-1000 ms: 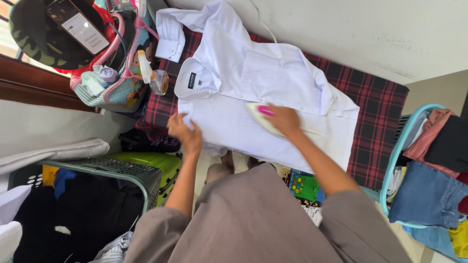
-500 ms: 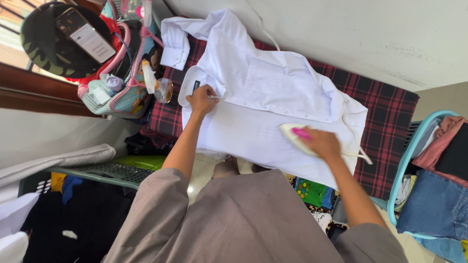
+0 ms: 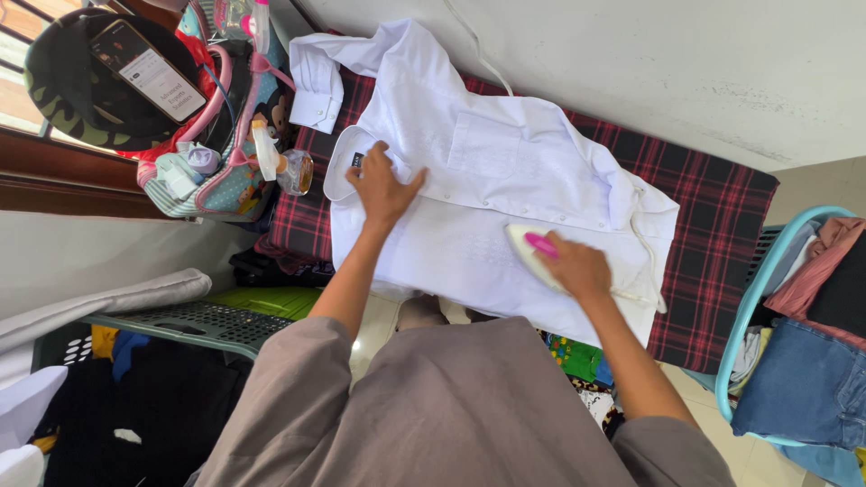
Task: The person irons a white long-sleeved shirt by laying it on an ironing board, smoothing it by hand, and pressing it with an iron. They adjust the shirt to press the sleeves, collar, and front panels before folding it on the board.
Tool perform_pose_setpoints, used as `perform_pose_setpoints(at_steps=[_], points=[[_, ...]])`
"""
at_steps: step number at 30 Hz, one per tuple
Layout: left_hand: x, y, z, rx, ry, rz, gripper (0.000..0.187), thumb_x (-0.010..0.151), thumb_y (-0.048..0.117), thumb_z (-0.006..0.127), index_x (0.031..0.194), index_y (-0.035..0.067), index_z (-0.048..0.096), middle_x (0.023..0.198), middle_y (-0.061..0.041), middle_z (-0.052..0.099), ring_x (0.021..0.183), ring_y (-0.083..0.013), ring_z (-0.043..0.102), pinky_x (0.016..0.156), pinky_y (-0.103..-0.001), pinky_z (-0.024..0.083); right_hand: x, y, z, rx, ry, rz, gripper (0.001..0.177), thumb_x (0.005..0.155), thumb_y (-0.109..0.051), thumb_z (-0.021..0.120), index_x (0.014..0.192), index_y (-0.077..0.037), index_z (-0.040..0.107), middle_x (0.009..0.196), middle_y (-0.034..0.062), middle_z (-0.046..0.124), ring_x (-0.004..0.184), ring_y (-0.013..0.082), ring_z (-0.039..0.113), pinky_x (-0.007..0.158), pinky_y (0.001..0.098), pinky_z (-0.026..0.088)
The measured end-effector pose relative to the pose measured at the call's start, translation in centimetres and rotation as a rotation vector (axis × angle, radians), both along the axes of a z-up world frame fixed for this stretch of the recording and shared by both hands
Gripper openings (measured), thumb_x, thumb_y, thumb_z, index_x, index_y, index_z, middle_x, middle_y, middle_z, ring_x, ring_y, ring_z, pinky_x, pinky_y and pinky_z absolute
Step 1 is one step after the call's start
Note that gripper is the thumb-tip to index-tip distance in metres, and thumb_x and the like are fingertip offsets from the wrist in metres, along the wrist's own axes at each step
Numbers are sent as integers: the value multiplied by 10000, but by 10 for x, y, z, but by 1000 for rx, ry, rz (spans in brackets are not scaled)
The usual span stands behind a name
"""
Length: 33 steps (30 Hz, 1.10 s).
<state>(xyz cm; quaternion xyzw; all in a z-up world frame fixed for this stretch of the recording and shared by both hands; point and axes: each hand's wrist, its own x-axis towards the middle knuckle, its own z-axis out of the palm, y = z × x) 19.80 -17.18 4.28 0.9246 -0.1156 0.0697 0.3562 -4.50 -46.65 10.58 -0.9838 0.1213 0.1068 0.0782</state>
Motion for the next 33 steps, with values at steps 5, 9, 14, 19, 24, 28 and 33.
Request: perform_pose_setpoints(at_steps=[5,9,14,19,24,28,33], points=[[-5,-11,-15,-15,-77,118,235,903,99,694,1064,59,527,1146,-91,631,948,-210,609,1061,-488,256,-11,-5,-4,18,71,224,408,924,-606,584,1108,-250,661,812,49,755,707,315,720,602,475,555],[-14,8,-21,-97,255,259,357,951,71,620,1285,2,513,966,-84,647,961,-207,623,1109,-491,236,2,-21,-8,0,105,1,413,944,-593,607,1142,-236,669,854,69,764,700,324,723,583,493,552],[-57,-15,-22,72,-404,109,370,943,42,612,1289,-53,522,1293,-212,533,1266,-360,465,1080,-533,261,3,24,-32,266,-349,126,328,884,-529,672,1126,-314,721,969,68,776,745,297,726,610,440,569],[-108,-46,-21,33,-210,-437,309,971,48,598,1280,34,595,1442,-155,529,1397,-312,444,1175,-519,297,8,23,-60,127,-18,137,368,903,-525,700,1181,-291,756,793,77,722,678,328,690,609,477,537],[-111,-27,-21,143,-102,-524,469,963,159,613,1419,49,599,1583,-235,374,1486,-385,261,1166,-577,195,-34,-103,-39,178,-202,19,496,897,-609,687,1241,-258,750,1145,24,773,930,239,760,791,370,577],[-127,-30,-24,347,-83,-439,497,1005,147,560,1493,63,520,1671,-193,321,1575,-352,246,1267,-569,176,-74,-190,-14,-98,233,-50,526,879,-693,615,1276,-360,704,1084,58,776,937,304,752,752,467,575],[-172,-76,-23,145,-6,-735,503,1062,179,508,1550,87,432,1721,-140,307,1623,-308,263,1337,-506,208,-101,-152,-37,141,112,-69,496,931,-627,572,1333,-351,663,1049,109,763,870,356,729,739,492,572]])
